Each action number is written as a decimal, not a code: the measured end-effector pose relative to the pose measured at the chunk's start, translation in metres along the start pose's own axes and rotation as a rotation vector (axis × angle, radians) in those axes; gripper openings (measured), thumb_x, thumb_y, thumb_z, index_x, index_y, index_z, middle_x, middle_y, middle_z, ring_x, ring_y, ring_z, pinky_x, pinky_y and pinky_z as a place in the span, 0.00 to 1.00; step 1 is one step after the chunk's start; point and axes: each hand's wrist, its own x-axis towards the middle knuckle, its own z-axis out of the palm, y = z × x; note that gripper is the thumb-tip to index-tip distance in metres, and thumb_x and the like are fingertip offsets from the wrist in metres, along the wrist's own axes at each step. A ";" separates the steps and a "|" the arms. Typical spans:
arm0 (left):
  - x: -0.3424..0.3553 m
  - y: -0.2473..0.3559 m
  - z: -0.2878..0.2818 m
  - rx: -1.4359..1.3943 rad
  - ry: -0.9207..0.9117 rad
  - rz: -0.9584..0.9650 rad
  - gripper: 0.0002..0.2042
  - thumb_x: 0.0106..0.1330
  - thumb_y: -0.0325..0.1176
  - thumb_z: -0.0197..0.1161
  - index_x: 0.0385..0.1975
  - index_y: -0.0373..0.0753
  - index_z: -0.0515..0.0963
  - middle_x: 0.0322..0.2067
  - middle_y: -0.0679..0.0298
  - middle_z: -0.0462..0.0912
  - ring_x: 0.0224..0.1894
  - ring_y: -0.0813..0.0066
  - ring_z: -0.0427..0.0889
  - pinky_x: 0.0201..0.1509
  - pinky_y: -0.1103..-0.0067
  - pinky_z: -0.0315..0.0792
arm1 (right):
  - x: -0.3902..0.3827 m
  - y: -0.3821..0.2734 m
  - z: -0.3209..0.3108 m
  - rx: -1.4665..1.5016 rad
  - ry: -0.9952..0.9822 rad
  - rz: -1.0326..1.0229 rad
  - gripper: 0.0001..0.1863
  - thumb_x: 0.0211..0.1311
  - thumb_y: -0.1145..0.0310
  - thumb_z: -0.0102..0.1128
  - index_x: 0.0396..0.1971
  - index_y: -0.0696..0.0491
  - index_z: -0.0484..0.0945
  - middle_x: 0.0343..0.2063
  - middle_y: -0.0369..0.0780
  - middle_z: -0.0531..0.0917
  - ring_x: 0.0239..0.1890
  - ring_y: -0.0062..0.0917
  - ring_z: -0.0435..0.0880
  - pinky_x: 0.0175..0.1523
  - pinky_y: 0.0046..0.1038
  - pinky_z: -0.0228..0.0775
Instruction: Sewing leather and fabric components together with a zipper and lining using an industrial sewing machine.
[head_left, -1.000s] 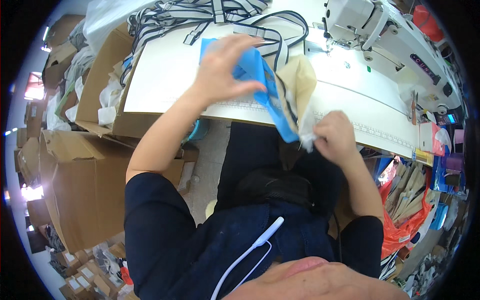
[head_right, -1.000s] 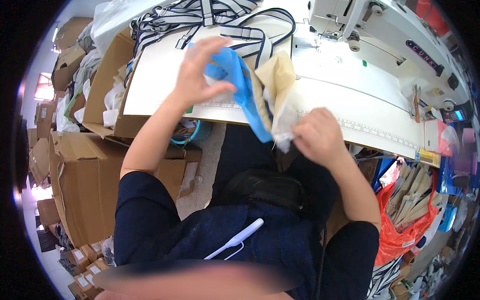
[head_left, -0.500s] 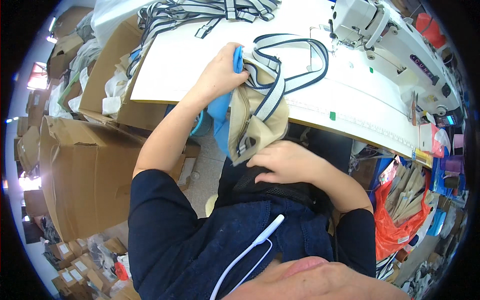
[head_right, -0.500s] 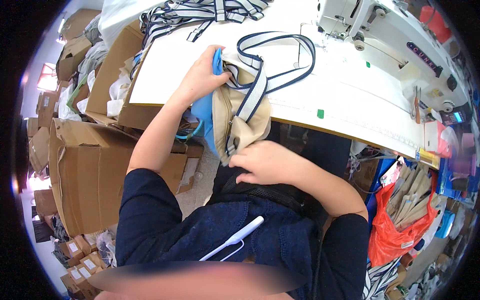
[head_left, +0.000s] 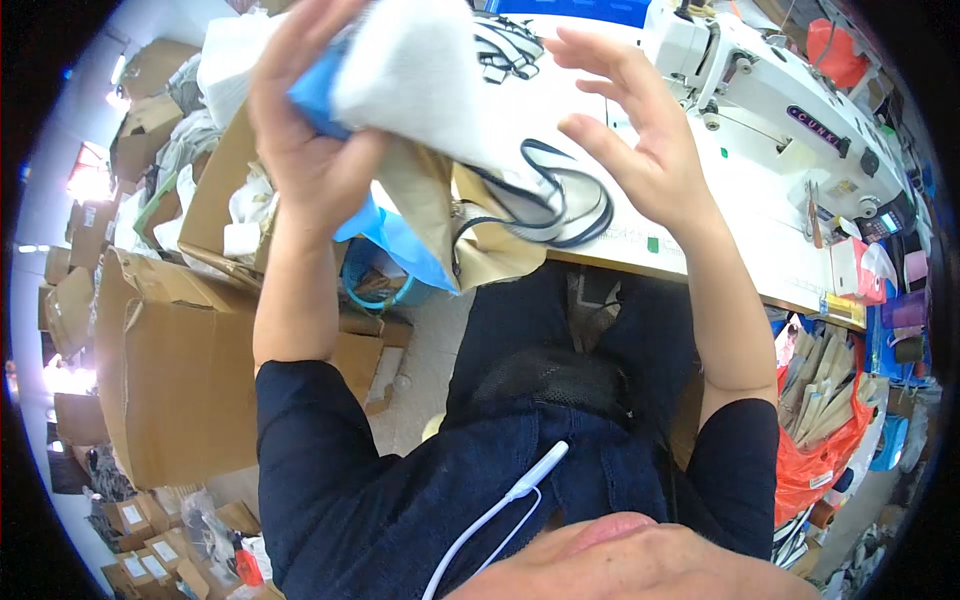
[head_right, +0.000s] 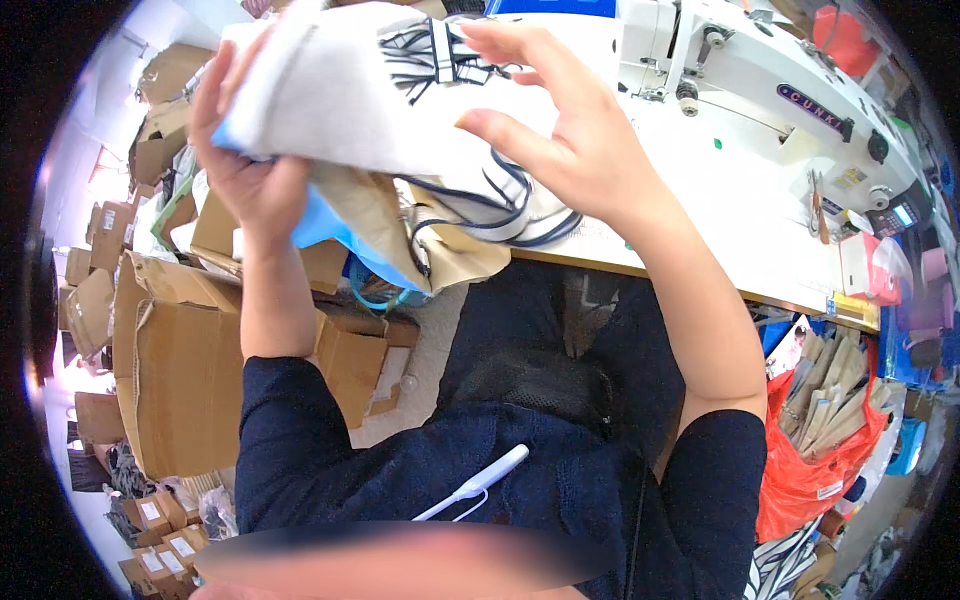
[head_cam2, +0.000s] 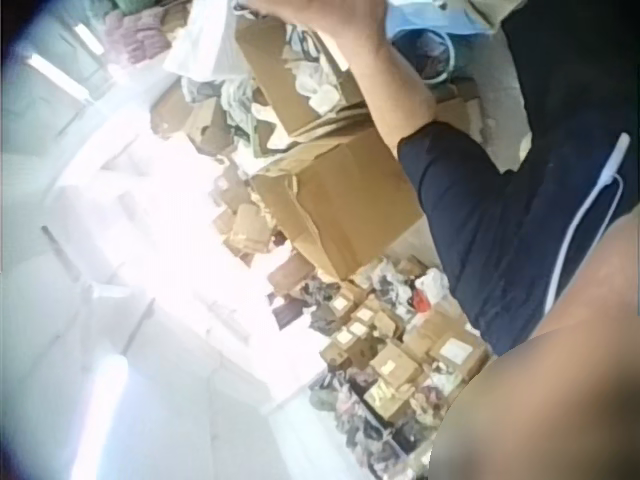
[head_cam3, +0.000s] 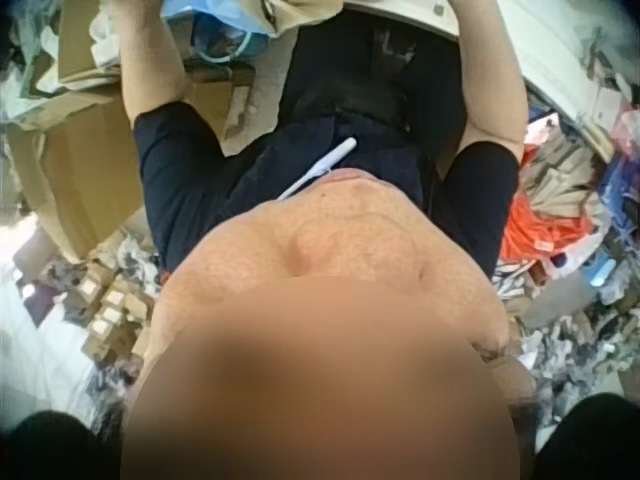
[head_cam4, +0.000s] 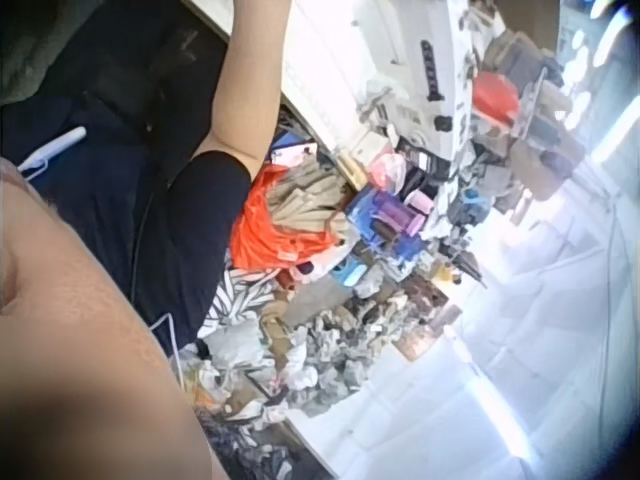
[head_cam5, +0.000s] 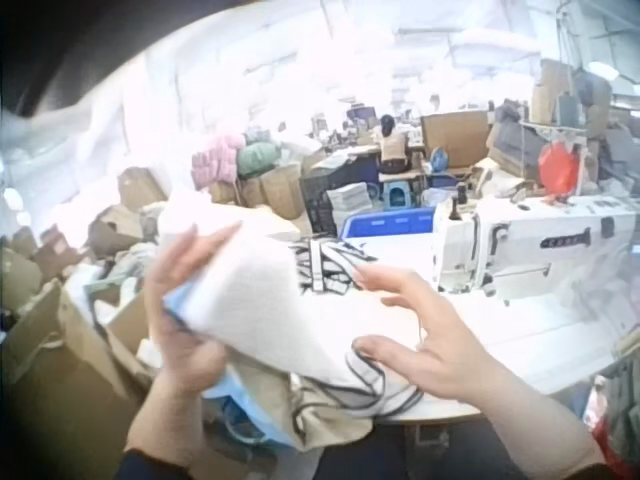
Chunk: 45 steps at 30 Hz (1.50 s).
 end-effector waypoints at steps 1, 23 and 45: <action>0.008 0.000 -0.008 -0.015 0.040 0.060 0.40 0.46 0.12 0.54 0.67 0.32 0.56 0.60 0.43 0.71 0.63 0.58 0.71 0.67 0.69 0.64 | 0.012 -0.001 0.005 0.069 0.028 -0.015 0.29 0.57 0.59 0.69 0.57 0.53 0.73 0.48 0.41 0.80 0.53 0.29 0.79 0.58 0.32 0.69; 0.009 -0.004 -0.009 -0.026 0.054 -0.237 0.38 0.53 0.23 0.67 0.66 0.35 0.56 0.56 0.54 0.70 0.59 0.65 0.71 0.65 0.73 0.64 | 0.017 -0.042 0.044 0.155 -0.026 0.316 0.21 0.49 0.60 0.75 0.34 0.60 0.77 0.32 0.44 0.79 0.36 0.28 0.80 0.40 0.29 0.72; -0.053 -0.012 0.053 -1.001 -0.352 -1.142 0.26 0.61 0.39 0.66 0.57 0.34 0.72 0.49 0.58 0.80 0.54 0.69 0.75 0.64 0.71 0.63 | -0.015 -0.010 0.004 0.970 -0.060 0.485 0.15 0.62 0.66 0.65 0.47 0.55 0.80 0.42 0.37 0.85 0.43 0.21 0.83 0.51 0.25 0.74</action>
